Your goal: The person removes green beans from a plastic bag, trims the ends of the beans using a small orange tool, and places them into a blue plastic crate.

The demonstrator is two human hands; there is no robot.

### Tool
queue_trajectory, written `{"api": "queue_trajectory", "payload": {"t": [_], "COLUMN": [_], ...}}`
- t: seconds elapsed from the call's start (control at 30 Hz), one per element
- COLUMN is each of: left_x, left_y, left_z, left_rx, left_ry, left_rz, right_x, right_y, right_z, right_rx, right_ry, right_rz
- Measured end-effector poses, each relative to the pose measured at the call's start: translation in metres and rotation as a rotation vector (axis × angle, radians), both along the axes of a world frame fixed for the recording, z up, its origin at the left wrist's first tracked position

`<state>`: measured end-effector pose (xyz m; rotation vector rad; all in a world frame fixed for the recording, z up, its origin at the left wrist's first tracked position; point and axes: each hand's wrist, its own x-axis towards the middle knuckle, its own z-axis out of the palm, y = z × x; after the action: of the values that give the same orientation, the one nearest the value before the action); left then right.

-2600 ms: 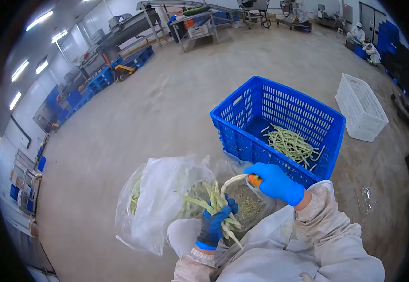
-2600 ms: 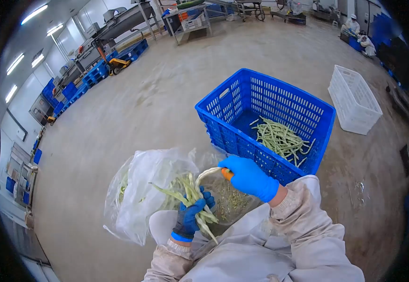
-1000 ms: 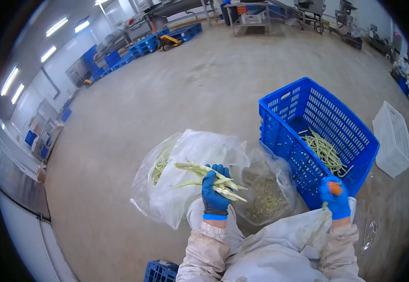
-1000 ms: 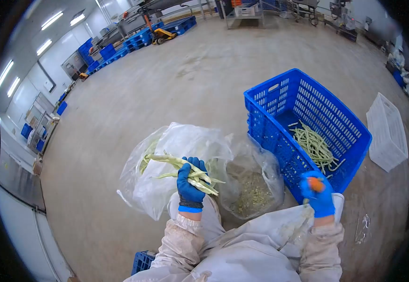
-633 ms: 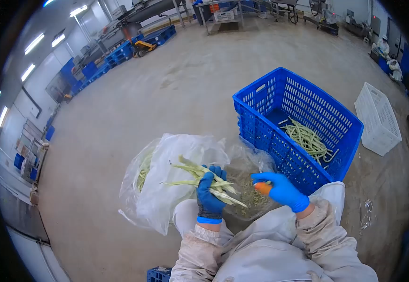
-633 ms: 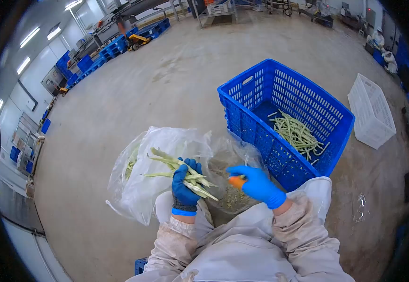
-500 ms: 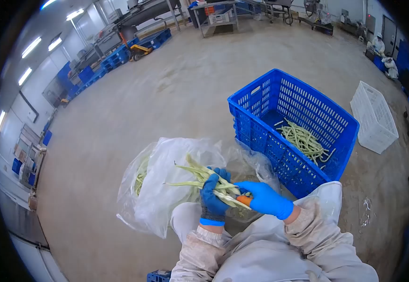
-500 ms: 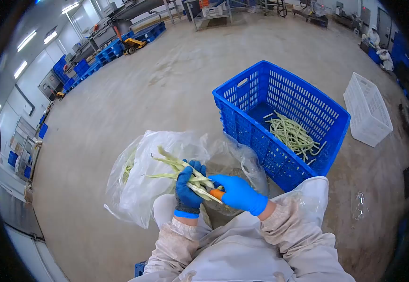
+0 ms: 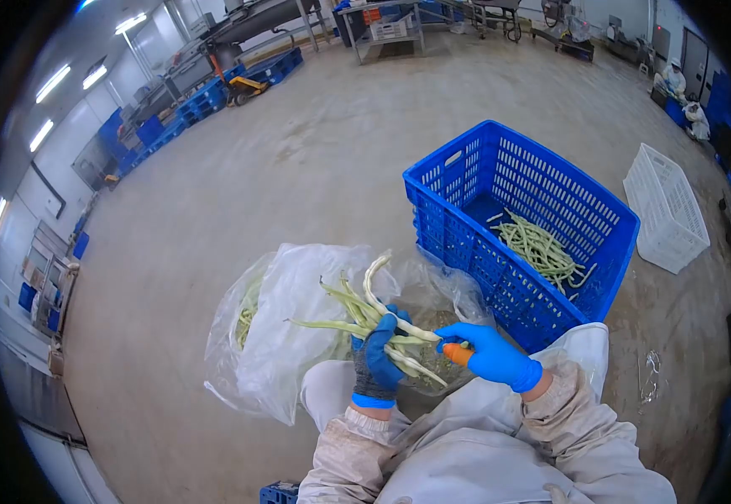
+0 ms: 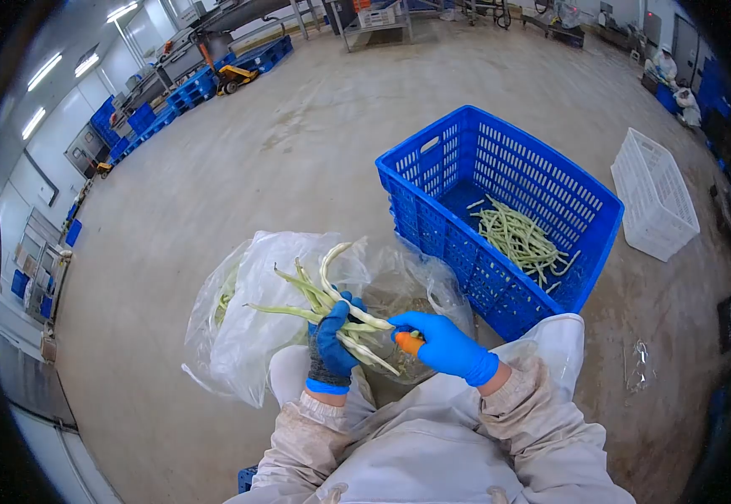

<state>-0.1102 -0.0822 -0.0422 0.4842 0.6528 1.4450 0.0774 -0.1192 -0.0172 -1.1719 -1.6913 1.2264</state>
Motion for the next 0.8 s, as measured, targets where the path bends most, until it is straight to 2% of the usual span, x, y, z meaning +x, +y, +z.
{"api": "queue_trajectory", "payload": {"t": [0.03, 0.1, 0.13, 0.2, 0.23, 0.3, 0.4, 0.43, 0.5, 0.53, 0.63, 0.67, 0.8], "left_x": [-0.001, -0.001, -0.001, 0.000, 0.000, 0.001, -0.002, -0.006, -0.014, -0.015, -0.016, -0.016, -0.029], "left_y": [0.000, 0.000, 0.000, 0.000, -0.001, -0.001, -0.004, -0.005, -0.006, -0.008, -0.009, -0.011, -0.012], "left_z": [-0.001, -0.003, -0.004, -0.004, -0.004, -0.004, -0.008, -0.006, -0.002, 0.003, 0.002, 0.004, 0.009], "left_rx": [-0.003, -0.003, -0.007, -0.012, -0.039, -0.066, -0.022, -0.051, -0.084, -0.084, -0.064, -0.061, -0.091], "left_ry": [0.010, 0.019, 0.026, 0.031, 0.042, 0.055, 0.103, 0.126, 0.196, 0.195, 0.208, 0.209, 0.165], "left_rz": [-0.009, -0.021, -0.019, -0.012, -0.003, 0.007, -0.025, -0.124, -0.311, -0.318, -0.552, -0.556, -0.568], "right_x": [-0.001, -0.003, -0.004, -0.006, -0.007, -0.008, -0.005, -0.003, 0.004, 0.008, 0.026, 0.035, 0.096], "right_y": [-0.001, -0.001, 0.000, 0.002, 0.000, -0.004, -0.003, -0.003, -0.001, 0.005, 0.037, 0.047, 0.068], "right_z": [-0.001, -0.006, -0.007, -0.010, -0.009, -0.004, -0.010, -0.008, 0.000, 0.001, -0.001, 0.002, 0.014], "right_rx": [-0.002, 0.221, 0.223, 0.561, 0.561, 0.556, 0.681, 0.680, 0.664, 0.662, 0.683, 0.664, 0.563], "right_ry": [0.001, -0.167, -0.168, -0.410, -0.409, -0.663, -0.723, -0.725, -0.583, -0.587, -0.421, -0.343, -0.318], "right_rz": [-0.005, -0.052, -0.052, -0.102, -0.099, -0.035, 0.068, 0.063, 0.278, 0.272, -0.148, -0.269, -0.772]}}
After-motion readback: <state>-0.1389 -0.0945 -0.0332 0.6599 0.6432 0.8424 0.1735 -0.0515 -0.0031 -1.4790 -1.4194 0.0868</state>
